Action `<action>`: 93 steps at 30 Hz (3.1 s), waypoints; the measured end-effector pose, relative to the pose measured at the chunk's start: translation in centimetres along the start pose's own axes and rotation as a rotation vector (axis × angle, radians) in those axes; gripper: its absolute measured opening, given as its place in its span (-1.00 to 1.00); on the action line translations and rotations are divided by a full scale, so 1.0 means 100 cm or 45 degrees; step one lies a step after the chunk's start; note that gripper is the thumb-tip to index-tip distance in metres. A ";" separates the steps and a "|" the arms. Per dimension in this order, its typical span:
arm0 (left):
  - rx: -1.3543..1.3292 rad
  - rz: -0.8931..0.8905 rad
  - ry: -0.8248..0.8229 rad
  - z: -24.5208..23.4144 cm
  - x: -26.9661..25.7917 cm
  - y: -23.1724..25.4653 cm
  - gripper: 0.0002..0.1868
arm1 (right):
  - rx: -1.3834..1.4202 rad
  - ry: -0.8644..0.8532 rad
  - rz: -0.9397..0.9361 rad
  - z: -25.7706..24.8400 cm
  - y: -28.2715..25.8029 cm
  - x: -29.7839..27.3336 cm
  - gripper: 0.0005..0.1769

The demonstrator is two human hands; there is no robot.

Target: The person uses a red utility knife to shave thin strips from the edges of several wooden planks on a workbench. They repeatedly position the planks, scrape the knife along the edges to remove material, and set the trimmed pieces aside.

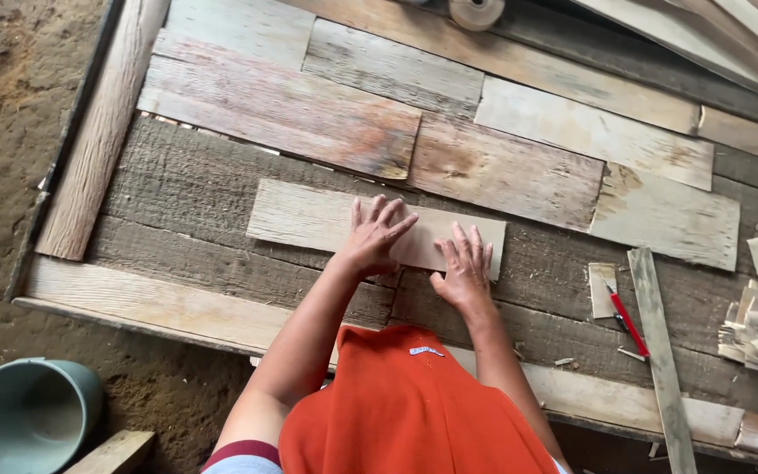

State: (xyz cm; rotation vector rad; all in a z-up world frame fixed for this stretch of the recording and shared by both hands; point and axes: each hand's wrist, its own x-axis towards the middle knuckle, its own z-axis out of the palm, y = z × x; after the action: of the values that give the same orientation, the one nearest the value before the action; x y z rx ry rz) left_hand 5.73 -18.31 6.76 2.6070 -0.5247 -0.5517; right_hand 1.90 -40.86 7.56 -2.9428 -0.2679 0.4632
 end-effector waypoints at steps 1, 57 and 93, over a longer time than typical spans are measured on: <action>0.007 0.009 -0.003 -0.002 0.000 0.006 0.12 | 0.005 0.006 0.009 0.003 0.003 -0.004 -0.28; -0.169 0.522 0.480 0.183 0.087 0.291 -0.60 | -0.234 0.779 0.489 0.001 0.271 -0.123 -0.52; -0.755 -0.326 -0.333 0.295 0.155 0.438 -0.74 | 0.594 0.214 0.876 -0.020 0.434 -0.186 -0.84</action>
State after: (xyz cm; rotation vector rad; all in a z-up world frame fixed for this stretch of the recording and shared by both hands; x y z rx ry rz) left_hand -6.31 -71.31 -1.65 2.0499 -0.0731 -0.9725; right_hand -8.29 -87.03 7.24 -2.5084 0.7832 0.2891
